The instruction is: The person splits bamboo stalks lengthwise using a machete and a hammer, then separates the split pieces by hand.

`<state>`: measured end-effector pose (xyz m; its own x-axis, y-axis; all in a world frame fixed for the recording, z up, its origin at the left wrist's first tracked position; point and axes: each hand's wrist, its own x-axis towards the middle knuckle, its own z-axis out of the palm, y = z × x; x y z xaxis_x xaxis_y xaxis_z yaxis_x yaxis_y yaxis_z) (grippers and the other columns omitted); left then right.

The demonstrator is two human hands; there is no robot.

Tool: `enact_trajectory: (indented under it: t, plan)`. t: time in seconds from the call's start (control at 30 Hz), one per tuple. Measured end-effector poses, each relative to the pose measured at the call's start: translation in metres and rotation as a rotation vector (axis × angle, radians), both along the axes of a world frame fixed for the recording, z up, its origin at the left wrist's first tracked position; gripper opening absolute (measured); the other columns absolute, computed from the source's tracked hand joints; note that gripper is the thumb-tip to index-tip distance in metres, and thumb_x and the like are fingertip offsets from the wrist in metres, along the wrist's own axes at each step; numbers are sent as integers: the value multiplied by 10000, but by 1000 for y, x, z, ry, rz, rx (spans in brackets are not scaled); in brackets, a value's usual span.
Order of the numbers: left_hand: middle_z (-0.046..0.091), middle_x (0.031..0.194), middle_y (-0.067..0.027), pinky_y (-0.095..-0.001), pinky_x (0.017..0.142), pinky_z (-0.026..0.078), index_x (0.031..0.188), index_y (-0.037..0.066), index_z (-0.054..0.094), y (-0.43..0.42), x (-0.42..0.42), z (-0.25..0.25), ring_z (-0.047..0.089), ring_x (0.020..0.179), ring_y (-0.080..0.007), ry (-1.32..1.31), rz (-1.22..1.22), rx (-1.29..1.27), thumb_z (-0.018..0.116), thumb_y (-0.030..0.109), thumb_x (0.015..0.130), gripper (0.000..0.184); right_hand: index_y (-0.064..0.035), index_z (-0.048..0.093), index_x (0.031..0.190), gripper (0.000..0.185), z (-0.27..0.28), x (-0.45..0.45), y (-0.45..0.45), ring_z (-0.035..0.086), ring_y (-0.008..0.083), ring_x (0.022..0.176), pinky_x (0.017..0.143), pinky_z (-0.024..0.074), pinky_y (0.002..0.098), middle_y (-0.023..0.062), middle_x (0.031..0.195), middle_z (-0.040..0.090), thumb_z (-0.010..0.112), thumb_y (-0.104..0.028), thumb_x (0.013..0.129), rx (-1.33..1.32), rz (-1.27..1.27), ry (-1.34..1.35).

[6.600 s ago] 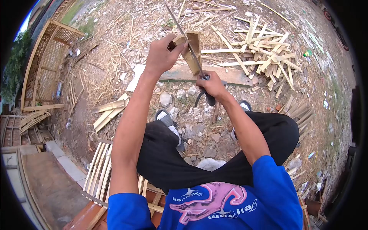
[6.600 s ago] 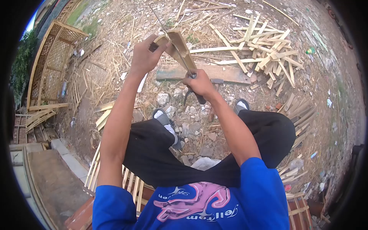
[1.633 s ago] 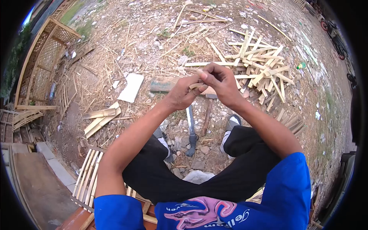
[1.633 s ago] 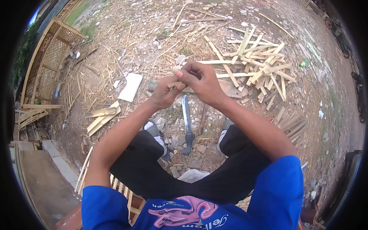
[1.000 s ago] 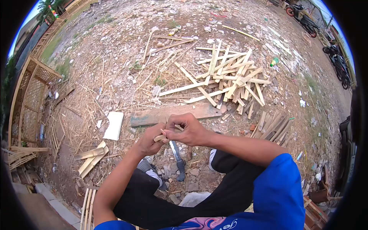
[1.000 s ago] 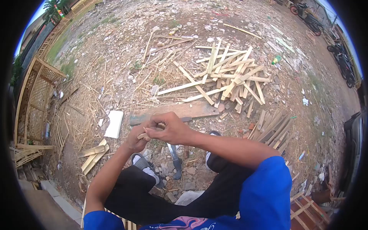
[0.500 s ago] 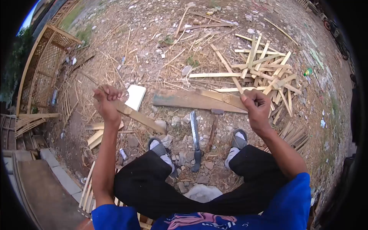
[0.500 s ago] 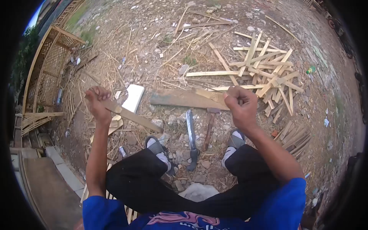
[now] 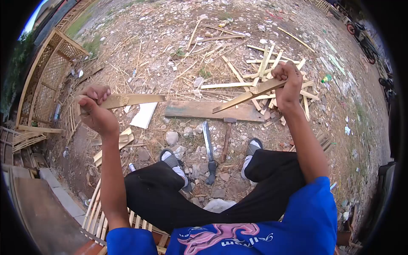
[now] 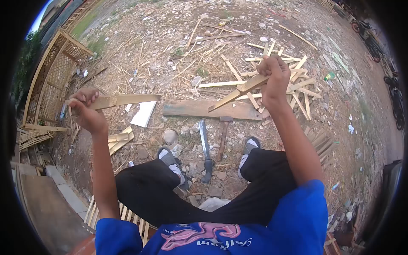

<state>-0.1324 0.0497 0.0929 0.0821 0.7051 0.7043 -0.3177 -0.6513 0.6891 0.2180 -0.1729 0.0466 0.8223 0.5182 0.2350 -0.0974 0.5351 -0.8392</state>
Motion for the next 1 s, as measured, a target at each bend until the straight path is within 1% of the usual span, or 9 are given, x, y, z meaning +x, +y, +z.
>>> enact_trajectory:
  t: [0.1,0.27,0.37,0.43,0.6,0.73,0.83,0.93,1.0]
  plan:
    - [398,725,-23,-313,665,384,837,84,369,-33,4,-22,385,667,-137,34,66,104,468,591,958,530,-98,515,677,221,43,2,-33,356,80,577,584,316,249,-33,598,382,612,-85,876,-46,-217,21]
    - [368,726,-8,-281,604,303,826,89,375,-50,-8,-46,331,653,-121,80,-10,94,463,579,971,518,-118,421,663,269,76,29,-169,353,117,578,625,355,298,-23,610,351,602,-102,862,251,-490,115]
    - [359,734,-1,-300,661,333,775,112,373,-48,-13,-44,353,678,-135,38,14,15,495,642,926,565,-144,336,623,338,84,34,-279,321,138,574,674,358,339,-26,579,266,591,-109,841,395,-673,79]
    - [342,750,0,-318,682,360,776,114,371,-45,-13,-43,352,690,-146,22,-16,-21,522,649,906,571,-148,333,614,320,69,17,-339,316,143,571,696,356,345,-17,560,280,570,-146,828,437,-776,71]
    - [310,747,18,-290,647,284,770,125,353,-48,-1,-44,293,687,-129,18,2,-22,513,667,902,580,-174,290,558,335,10,-50,-437,306,143,559,718,348,326,-14,525,262,524,-209,796,469,-930,-87]
    - [384,734,-12,-328,790,423,772,118,368,-38,-7,-50,389,709,-155,112,-18,-56,479,665,926,580,-166,289,552,334,-12,-84,-468,292,137,537,722,349,324,-7,517,252,523,-241,778,568,-950,-40]
    - [291,726,22,-294,632,271,760,131,343,-48,1,-47,273,671,-124,32,-48,-50,529,619,929,549,-174,290,555,325,-17,-97,-475,296,137,535,728,359,329,-12,510,252,521,-241,774,664,-925,33]
    - [399,713,-14,-313,718,427,768,117,368,-41,-3,-49,405,667,-151,61,9,-70,476,644,940,565,-189,260,556,333,-19,-95,-459,288,140,531,738,351,338,-22,502,234,540,-217,734,747,-922,150]
    - [343,676,17,-279,628,372,750,130,336,-52,7,-37,352,622,-115,-33,54,-134,501,657,917,577,-186,271,560,322,-20,-86,-439,294,145,534,749,363,347,-24,505,244,532,-233,742,724,-886,163]
